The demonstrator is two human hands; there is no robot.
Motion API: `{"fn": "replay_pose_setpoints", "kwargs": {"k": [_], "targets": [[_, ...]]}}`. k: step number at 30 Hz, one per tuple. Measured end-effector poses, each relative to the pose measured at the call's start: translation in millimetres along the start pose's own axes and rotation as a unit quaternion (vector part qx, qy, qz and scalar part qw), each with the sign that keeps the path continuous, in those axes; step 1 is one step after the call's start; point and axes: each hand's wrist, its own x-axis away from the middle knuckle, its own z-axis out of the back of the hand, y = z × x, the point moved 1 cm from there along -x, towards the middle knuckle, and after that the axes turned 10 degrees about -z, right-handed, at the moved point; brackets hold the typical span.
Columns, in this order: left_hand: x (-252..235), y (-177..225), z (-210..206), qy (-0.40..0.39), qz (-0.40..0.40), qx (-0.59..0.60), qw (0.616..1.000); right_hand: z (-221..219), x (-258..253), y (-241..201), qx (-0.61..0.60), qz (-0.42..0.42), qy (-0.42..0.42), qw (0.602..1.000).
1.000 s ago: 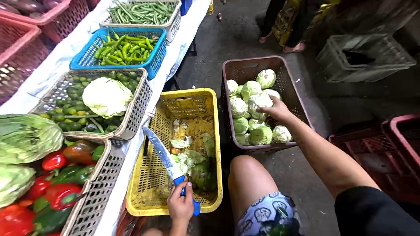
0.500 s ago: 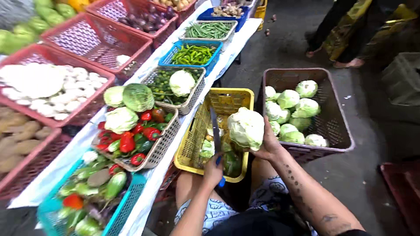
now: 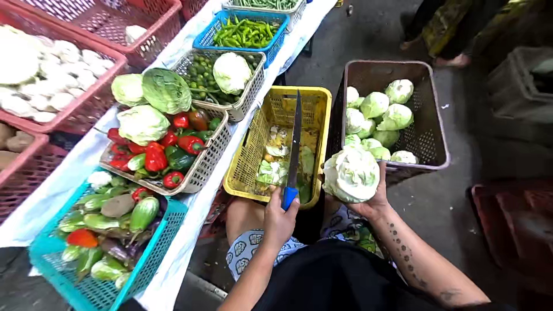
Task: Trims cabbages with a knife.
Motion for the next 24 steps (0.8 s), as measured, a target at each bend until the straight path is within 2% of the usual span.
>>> {"fn": "replay_pose_setpoints", "kwargs": {"k": [3, 5, 7, 10, 13, 15, 19, 21, 22, 24], "targets": [[-1, 8, 6, -0.046, 0.046, -0.024, 0.998, 16, 5, 0, 0.065, -0.067, -0.001, 0.996], [-6, 20, 15, -0.051, 0.030, -0.065, 0.996, 18, 1, 0, 0.135, -0.055, 0.024, 0.989], [-4, 38, 22, -0.047, -0.005, -0.125, 0.991, 7, -5, 4, 0.180, 0.024, 0.049, 0.982], [5, 58, 18, -0.009, -0.070, -0.202, 0.977, -13, -28, 12, 0.247, 0.188, 0.062, 0.949], [9, 64, 13, 0.040, -0.133, -0.279, 0.950, -26, -51, 11, 0.264, 0.242, 0.058, 0.932], [6, 61, 13, 0.036, -0.138, -0.323, 0.936, -33, -59, 11, 0.284, 0.248, 0.075, 0.923], [-4, 54, 18, -0.102, 0.011, -0.347, 0.932, -36, -65, 18, 0.300, 0.228, 0.104, 0.920], [-8, 58, 27, -0.129, 0.034, -0.343, 0.930, -30, -67, 21, 0.305, 0.210, 0.117, 0.922], [-8, 65, 32, -0.122, 0.026, -0.338, 0.933, -28, -68, 23, 0.302, 0.198, 0.123, 0.924], [-2, 84, 43, -0.021, -0.063, -0.312, 0.948, -29, -71, 24, 0.301, 0.177, 0.139, 0.927]]}}
